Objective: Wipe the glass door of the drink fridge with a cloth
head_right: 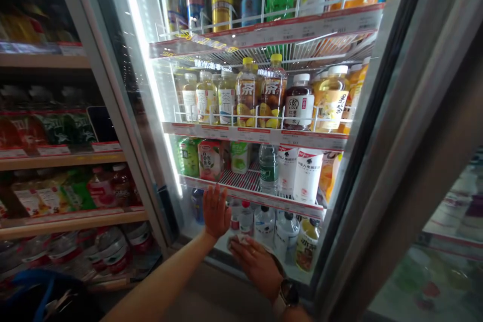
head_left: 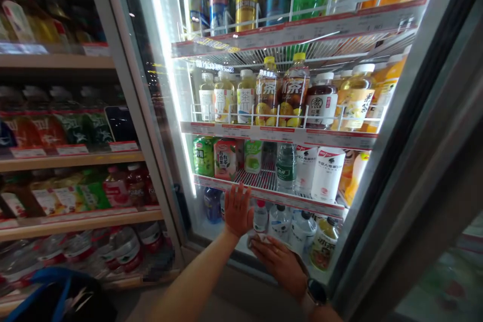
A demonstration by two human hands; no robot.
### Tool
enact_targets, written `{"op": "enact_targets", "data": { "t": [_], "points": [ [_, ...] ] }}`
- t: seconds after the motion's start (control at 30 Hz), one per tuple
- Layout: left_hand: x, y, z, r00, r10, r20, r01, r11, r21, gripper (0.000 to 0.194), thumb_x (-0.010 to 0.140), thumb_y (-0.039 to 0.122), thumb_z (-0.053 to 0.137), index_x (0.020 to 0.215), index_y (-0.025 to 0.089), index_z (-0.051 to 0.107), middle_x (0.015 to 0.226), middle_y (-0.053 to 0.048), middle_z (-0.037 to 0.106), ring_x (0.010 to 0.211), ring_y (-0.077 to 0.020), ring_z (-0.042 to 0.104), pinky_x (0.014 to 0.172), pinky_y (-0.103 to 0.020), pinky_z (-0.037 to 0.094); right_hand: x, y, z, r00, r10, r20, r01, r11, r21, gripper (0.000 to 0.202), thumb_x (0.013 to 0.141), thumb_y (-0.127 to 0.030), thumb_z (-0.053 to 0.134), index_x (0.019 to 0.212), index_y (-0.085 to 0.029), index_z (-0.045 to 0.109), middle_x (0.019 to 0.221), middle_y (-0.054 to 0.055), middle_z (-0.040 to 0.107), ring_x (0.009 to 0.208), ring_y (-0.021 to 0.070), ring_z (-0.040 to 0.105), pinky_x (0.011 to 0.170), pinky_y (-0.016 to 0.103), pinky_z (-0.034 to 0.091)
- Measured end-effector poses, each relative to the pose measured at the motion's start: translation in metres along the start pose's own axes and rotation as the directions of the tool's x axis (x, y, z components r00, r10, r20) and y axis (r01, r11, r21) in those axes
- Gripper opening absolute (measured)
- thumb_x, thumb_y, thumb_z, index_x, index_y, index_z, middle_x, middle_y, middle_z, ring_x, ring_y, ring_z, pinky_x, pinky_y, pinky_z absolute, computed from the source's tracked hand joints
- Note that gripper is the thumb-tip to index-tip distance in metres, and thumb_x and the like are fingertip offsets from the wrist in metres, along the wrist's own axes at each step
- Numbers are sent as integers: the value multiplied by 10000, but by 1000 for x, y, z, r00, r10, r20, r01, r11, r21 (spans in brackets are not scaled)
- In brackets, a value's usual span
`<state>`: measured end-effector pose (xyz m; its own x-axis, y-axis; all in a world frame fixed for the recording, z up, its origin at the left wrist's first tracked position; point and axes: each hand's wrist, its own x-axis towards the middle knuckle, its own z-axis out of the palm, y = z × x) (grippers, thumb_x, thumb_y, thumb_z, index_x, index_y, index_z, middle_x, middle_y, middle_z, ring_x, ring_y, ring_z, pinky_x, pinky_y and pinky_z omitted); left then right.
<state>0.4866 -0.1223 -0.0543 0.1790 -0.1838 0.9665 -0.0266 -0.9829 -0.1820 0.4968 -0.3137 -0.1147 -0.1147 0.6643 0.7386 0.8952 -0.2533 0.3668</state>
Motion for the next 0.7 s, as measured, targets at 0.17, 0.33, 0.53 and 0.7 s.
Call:
{"op": "enact_targets", "data": {
  "t": [0.17, 0.33, 0.53, 0.7],
  "points": [
    [0, 0, 0, 1000, -7, 11, 8, 1000, -18, 612, 949, 270, 392, 1529, 150, 234, 1580, -121, 266, 1488, -273, 182, 1206, -475, 200, 10, 12, -15, 1000, 21, -4, -21, 999, -49, 404, 992, -98, 367, 1293, -246, 591, 1317, -18, 632, 1241, 90, 553, 1130, 287, 389],
    [2, 1, 0, 1000, 5, -12, -5, 1000, -17, 600, 965, 277, 355, 1532, 138, 214, 1604, -106, 194, 1496, -274, 143, 1211, -461, 187, 39, 43, -59, 963, 205, -174, -235, 956, -174, 422, 952, -64, 456, 1318, -238, 577, 1338, 26, 615, 1338, 155, 477, 1198, 389, 281],
    [-1, 0, 1, 1000, -7, 5, 7, 1000, -17, 609, 958, 279, 375, 1530, 139, 223, 1586, -121, 248, 1494, -274, 155, 1207, -472, 196, 54, 87, -106, 704, 344, -621, -566, 800, -199, 562, 899, -51, 517, 1426, -244, 480, 1430, 83, 525, 1331, 296, 485, 1110, 549, 379],
    [-2, 0, 1, 1000, -7, 4, 7, 1000, -12, 618, 948, 271, 379, 1532, 145, 220, 1585, -114, 250, 1492, -270, 159, 1209, -469, 197, 63, 94, -115, 582, 384, -717, -664, 733, -146, 606, 881, -61, 539, 1464, -192, 435, 1479, 124, 454, 1377, 336, 416, 1121, 532, 374]
  ]
}}
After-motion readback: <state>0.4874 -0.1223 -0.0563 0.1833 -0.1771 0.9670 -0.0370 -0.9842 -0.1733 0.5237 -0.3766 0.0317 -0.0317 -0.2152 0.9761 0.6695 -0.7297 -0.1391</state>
